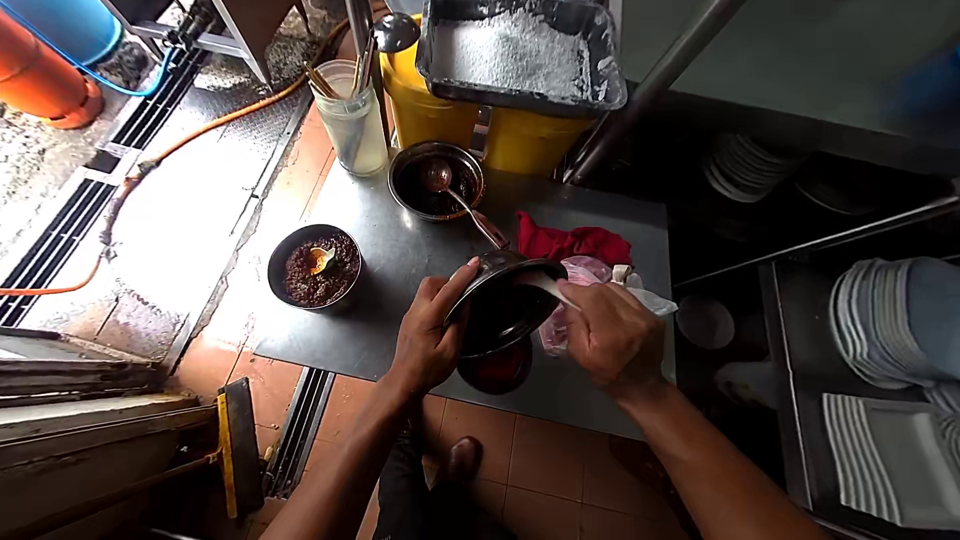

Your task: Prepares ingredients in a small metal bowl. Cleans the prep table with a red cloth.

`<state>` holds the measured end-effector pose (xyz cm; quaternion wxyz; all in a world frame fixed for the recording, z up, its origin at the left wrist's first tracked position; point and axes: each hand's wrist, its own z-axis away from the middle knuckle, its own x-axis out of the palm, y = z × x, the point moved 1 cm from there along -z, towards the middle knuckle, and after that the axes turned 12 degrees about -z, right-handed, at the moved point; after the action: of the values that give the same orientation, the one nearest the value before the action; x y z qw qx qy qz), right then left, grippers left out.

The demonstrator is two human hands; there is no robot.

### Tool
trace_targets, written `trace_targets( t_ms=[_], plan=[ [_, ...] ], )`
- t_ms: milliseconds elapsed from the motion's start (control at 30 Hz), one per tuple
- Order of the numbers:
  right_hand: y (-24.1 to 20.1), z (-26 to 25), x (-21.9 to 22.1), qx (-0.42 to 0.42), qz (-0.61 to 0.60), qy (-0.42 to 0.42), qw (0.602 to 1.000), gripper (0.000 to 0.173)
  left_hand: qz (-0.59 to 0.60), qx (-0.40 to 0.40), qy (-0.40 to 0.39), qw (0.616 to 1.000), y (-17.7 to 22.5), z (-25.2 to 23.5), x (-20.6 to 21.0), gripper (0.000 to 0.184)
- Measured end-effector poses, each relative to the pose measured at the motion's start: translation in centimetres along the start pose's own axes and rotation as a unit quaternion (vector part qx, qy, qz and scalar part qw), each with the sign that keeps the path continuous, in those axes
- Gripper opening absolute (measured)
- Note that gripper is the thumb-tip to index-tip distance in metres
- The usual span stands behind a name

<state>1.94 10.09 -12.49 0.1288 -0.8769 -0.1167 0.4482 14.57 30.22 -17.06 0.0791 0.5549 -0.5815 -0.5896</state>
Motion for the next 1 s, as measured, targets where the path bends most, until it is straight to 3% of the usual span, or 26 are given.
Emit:
trace_targets(
  t_ms=[133, 267, 800, 1000],
  plan=[
    [0.0, 1.4, 2.1, 0.027, 0.034, 0.023, 0.999, 0.023, -0.019, 0.006, 0.002, 1.0, 0.1, 0.9, 0.4, 0.046],
    [-0.1, 3.4, 3.5, 0.067, 0.025, -0.028, 0.997, 0.019, -0.036, 0.031, 0.029, 0.998, -0.2, 1.1, 0.8, 0.047],
    [-1.6, 9.4, 1.7, 0.115, 0.032, -0.086, 0.989, 0.025, -0.065, 0.153, 0.112, 0.98, -2.3, 3.5, 3.2, 0.046],
    [-1.7, 7.8, 1.0, 0.101, 0.013, -0.007, 0.995, 0.025, -0.066, 0.159, 0.131, 0.976, -2.6, 3.8, 3.3, 0.046]
  ],
)
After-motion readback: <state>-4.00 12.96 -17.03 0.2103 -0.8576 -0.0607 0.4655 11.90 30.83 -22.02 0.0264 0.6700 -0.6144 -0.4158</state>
